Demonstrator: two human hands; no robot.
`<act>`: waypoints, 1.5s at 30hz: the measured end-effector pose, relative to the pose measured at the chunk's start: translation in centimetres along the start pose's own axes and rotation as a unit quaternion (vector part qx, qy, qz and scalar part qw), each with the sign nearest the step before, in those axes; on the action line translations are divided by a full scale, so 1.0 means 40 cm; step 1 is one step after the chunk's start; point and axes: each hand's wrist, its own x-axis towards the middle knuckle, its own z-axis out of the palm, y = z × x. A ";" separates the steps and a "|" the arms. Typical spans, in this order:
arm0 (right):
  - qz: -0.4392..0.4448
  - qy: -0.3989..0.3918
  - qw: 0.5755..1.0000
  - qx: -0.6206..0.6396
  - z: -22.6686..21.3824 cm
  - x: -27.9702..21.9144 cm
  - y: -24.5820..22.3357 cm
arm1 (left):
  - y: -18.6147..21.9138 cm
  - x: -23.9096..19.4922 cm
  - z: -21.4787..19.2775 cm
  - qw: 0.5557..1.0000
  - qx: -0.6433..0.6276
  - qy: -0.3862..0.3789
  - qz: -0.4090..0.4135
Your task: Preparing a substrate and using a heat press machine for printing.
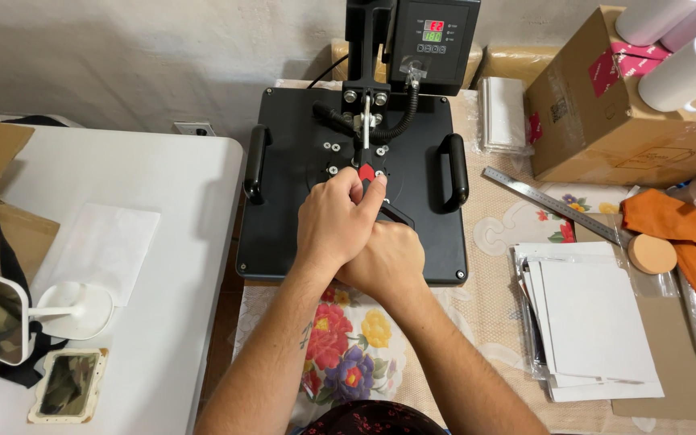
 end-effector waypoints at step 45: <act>-0.013 0.014 1.000 -0.011 0.001 0.000 0.002 | 0.007 -0.003 -0.006 1.000 0.001 -0.003 0.003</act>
